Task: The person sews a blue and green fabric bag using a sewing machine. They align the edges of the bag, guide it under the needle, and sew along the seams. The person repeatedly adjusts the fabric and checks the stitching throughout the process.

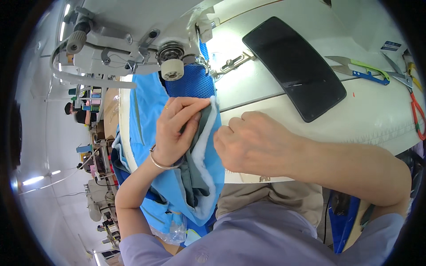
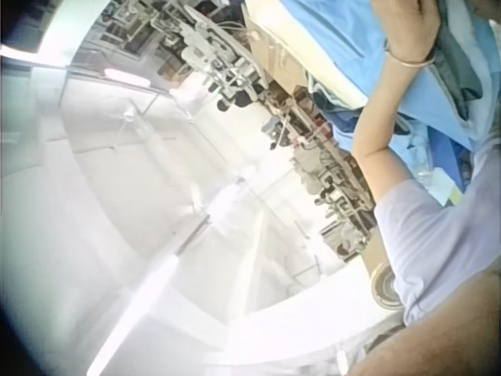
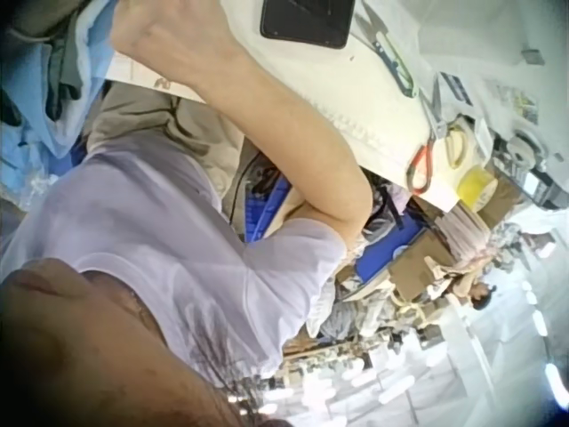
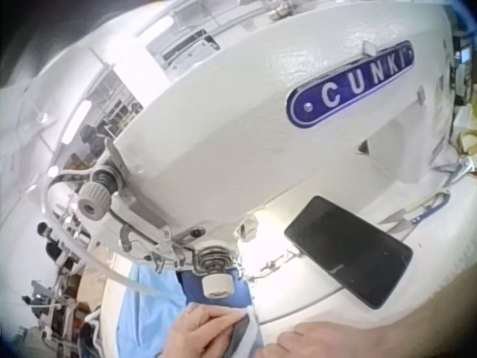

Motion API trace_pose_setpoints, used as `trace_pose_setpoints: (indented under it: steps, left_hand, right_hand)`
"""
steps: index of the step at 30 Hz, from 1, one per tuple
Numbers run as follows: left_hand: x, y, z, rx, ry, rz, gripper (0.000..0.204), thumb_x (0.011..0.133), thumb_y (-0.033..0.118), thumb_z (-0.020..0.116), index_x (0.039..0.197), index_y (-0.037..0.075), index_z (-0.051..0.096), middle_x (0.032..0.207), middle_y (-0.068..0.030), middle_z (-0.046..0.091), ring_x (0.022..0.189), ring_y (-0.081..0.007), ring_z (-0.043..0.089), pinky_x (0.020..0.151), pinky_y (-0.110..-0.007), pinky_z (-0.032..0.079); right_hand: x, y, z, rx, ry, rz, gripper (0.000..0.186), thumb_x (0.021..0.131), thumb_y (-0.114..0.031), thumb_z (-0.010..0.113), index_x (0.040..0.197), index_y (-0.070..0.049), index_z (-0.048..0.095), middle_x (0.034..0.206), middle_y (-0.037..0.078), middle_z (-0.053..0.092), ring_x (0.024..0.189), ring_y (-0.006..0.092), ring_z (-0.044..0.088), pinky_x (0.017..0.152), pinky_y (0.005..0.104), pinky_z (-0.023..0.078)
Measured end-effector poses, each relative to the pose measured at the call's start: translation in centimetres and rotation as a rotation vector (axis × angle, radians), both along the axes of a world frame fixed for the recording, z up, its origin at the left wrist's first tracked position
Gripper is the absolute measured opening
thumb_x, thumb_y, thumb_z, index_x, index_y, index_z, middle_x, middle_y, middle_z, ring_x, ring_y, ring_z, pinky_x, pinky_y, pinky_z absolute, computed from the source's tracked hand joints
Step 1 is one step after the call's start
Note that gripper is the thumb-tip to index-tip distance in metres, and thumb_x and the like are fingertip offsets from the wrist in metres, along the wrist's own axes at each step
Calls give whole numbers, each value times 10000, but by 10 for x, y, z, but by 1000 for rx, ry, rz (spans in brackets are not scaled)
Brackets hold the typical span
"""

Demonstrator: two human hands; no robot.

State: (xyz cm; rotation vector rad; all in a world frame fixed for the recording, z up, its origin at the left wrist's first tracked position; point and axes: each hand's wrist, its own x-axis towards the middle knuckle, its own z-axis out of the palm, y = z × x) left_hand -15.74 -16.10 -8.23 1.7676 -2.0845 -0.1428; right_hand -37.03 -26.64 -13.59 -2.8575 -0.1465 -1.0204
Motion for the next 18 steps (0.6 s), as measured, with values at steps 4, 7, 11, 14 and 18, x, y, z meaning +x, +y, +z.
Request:
trace_pose_setpoints:
  steps: [4,7,11,14,18]
  left_hand:
    - [2,-1,-3,-28,101,-17,356,825,6,719,1179,38,740,1089,-101,705,915,-295,619,824,-392,482]
    - [-6,-5,13,68,172,51,313,816,72,762,1125,30,736,1061,-113,697,931,-312,625,823,-397,489]
    - [-15,-8,13,128,182,206,237,827,25,737,1063,8,712,981,-126,696,927,-306,656,821,-362,513]
    - [-5,-2,9,142,287,258,246,861,-65,675,1099,-9,705,980,-120,702,892,-239,676,810,-305,518]
    - [2,4,11,211,342,331,242,869,-60,679,1107,-16,701,1015,-121,710,922,-240,681,840,-305,513]
  right_hand:
    - [2,2,0,59,-54,-88,204,715,-152,711,876,-34,669,645,-5,528,588,130,580,495,272,404]
    - [1,2,4,53,49,-58,257,775,-165,706,989,-24,678,652,8,552,580,144,603,494,286,422]
    - [1,3,2,114,52,-40,241,781,-166,702,967,-15,675,658,28,572,582,158,627,490,301,453]
    - [-2,2,3,103,36,-51,207,710,-149,714,853,-9,663,652,38,569,584,167,638,484,310,467]
    - [-1,-1,3,115,36,-39,168,618,-136,719,703,-20,631,639,51,560,581,176,643,465,318,461]
